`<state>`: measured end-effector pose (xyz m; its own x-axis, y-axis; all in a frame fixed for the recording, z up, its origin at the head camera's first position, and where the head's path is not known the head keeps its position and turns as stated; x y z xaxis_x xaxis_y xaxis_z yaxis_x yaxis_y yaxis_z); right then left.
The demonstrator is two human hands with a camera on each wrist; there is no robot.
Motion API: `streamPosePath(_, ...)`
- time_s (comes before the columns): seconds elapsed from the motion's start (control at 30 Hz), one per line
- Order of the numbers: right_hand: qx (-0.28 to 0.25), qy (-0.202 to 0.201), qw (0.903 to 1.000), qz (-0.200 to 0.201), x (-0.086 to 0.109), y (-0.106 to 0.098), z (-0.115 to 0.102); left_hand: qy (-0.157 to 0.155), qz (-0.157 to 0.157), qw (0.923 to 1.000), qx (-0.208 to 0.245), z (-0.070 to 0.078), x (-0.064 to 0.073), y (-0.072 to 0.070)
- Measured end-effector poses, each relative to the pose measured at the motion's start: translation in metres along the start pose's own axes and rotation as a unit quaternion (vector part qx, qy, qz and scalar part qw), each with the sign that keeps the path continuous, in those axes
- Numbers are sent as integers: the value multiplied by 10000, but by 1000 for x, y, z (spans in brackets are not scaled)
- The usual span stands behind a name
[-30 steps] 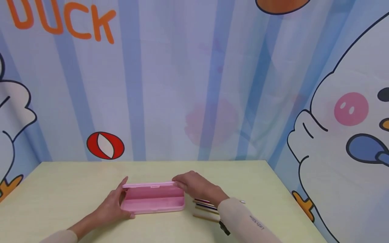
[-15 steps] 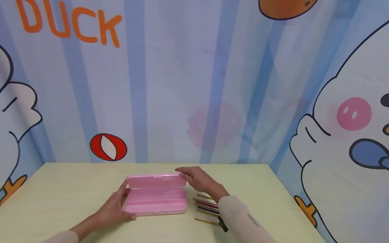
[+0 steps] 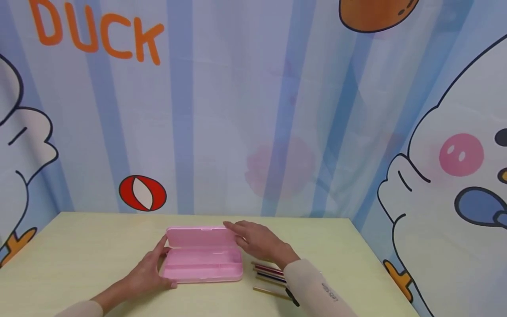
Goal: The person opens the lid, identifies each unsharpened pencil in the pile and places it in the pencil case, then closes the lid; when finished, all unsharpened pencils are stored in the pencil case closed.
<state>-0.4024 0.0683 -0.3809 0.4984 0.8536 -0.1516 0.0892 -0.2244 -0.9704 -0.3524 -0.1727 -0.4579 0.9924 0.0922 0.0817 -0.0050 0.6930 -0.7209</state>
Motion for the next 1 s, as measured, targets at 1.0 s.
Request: streamPosePath(1.0, -1018, 621, 9928, 149, -18, 7, 32, 241, -104, 9992, -310, 8, 3, -3)
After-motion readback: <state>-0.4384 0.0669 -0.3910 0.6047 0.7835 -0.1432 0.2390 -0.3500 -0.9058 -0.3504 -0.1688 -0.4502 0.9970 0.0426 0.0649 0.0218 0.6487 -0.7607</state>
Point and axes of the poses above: each hand's wrist, its own x-axis away from the middle knuckle, its own y-axis out of the palm, z = x × y, the point moved 9 cm from there along -x, towards the middle knuckle, and after that the axes turned 12 degrees about -y, right-handed, at the moved point
